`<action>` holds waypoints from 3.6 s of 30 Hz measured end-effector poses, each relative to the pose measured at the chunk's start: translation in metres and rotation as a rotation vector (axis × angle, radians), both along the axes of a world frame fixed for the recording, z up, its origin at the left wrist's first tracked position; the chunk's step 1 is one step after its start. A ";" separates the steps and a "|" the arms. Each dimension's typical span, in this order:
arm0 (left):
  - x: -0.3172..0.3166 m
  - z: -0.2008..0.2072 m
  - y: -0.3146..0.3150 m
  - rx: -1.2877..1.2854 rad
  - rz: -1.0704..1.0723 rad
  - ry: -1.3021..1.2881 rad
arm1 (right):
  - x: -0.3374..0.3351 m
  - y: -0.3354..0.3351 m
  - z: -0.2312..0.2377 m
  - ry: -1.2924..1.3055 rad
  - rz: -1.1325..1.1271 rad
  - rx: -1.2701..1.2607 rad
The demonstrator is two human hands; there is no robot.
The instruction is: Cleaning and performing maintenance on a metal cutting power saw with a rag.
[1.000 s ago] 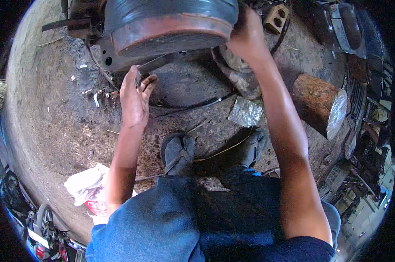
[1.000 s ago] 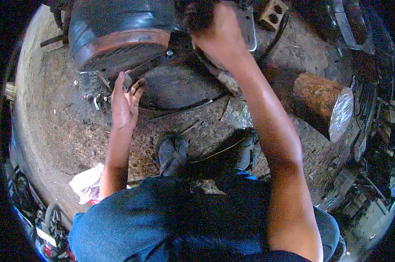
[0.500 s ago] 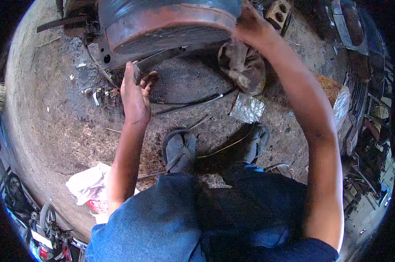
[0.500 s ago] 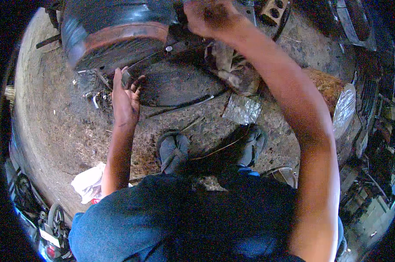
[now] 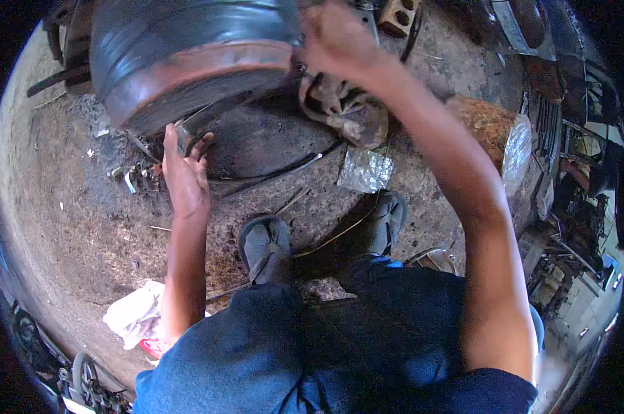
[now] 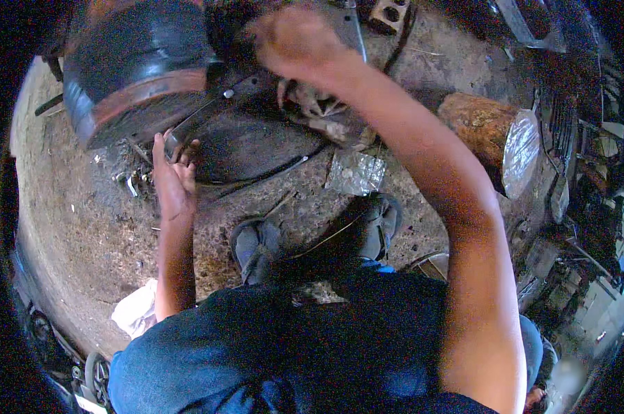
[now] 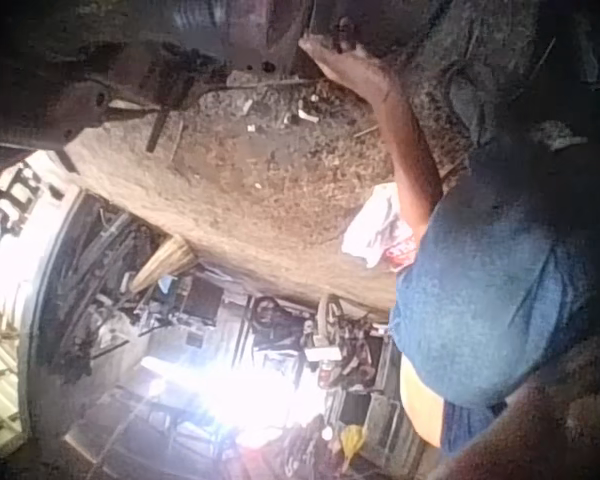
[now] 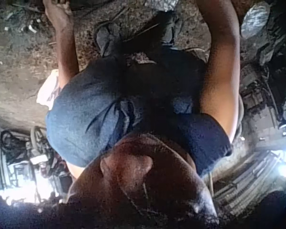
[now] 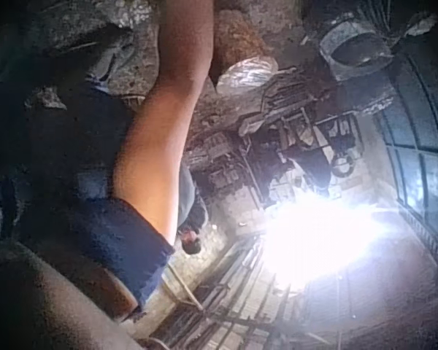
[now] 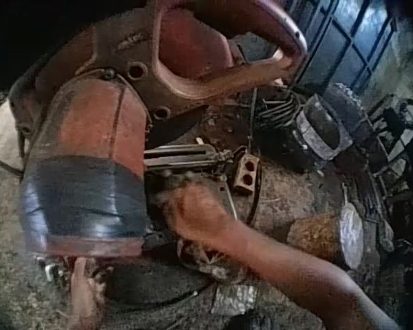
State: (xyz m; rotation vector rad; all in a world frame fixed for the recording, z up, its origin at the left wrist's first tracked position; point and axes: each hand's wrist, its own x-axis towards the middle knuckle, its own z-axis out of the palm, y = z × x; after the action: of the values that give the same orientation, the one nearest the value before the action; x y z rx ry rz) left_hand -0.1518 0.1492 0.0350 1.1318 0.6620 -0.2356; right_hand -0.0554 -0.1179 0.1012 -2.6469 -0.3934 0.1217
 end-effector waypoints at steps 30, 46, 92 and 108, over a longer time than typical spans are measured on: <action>0.020 0.005 -0.017 0.161 -0.006 -0.100 | -0.064 -0.167 -0.011 -0.097 -0.598 -0.408; 0.024 -0.002 -0.007 0.178 0.027 -0.113 | -0.051 -0.135 -0.034 -0.479 -0.394 -0.472; -0.034 -0.011 -0.009 0.012 0.000 -0.148 | -0.066 0.059 -0.008 -0.242 -0.139 -0.030; -0.088 -0.006 -0.062 -0.055 -0.342 -0.272 | -0.083 0.107 -0.028 -0.072 -0.097 -0.190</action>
State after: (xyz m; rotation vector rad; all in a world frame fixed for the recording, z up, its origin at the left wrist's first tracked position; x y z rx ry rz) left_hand -0.2397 0.0868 0.0289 1.1940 0.2175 -0.3803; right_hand -0.1386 -0.0108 0.0728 -2.8584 -0.2887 0.0338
